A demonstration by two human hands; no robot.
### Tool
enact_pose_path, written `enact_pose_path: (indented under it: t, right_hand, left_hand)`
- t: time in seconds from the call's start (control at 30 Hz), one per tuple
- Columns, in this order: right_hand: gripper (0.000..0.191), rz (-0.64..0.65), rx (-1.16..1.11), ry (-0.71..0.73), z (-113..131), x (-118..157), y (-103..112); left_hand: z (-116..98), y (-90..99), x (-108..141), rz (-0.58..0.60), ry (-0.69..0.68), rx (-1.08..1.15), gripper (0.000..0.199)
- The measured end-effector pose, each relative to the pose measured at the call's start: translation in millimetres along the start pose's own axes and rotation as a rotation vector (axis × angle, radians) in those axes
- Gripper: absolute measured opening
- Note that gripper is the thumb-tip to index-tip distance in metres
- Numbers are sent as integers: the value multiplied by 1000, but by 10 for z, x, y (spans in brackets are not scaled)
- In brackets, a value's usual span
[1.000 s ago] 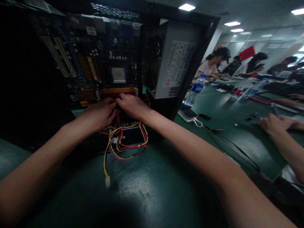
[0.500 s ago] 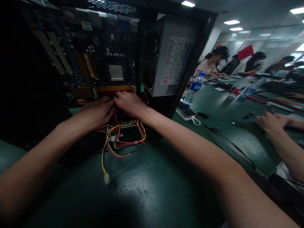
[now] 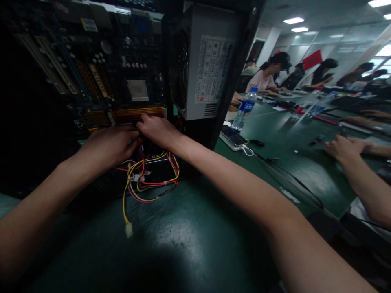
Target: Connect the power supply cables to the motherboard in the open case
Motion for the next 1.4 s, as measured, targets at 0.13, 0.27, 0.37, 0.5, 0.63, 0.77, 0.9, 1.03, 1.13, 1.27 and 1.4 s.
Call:
enact_pose_path:
  t: [0.13,0.27,0.37,0.5,0.63,0.77,0.9,1.03,1.13,1.27,1.4]
  right_hand:
    - [35,-59,-29,11,-35,30,-50]
    - [34,-122,-146,-13,-100,104,-109]
    - [37,-132,-211,-76,-151,141,-137]
    - [36,-113,-226,-116,-180,137,-146]
    - [36,-126,-221,-116,-194,111,-149]
    - [35,-94,-185,-141,-215,89,-166]
    - [34,-55,-160,-178,-214,91,-147]
    - [34,-16,-150,-225,-188,119,-96]
    - [34,-3,-154,-247,-170,142,-60]
    - [35,19,-168,-266,-166,156,-33]
    - [33,23,-196,-273,-169,151,-9]
  left_hand:
    - [-2,23,11,-6,18,-32,41]
    - [0,37,26,7,34,-59,40]
    - [-8,44,36,12,43,-53,39]
    - [-27,54,35,32,59,-47,37]
    - [-33,54,29,55,83,-16,38]
    - [-45,63,30,65,89,-3,40]
    - [-59,75,38,68,102,-30,40]
    - [-38,73,49,43,121,-76,45]
    - [-14,61,50,43,111,-66,47]
    - [-12,60,44,39,67,-47,47]
    - [-50,101,47,46,64,-97,45]
Point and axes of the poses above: each hand's wrist, its own x-axis away from the middle knuckle, its own y-axis out of the back of the hand, z = x × y, the point moved 3 cm from there along -x, towards the middle knuckle, and after that the axes turned 5 degrees about x, right-handed, at the moved point
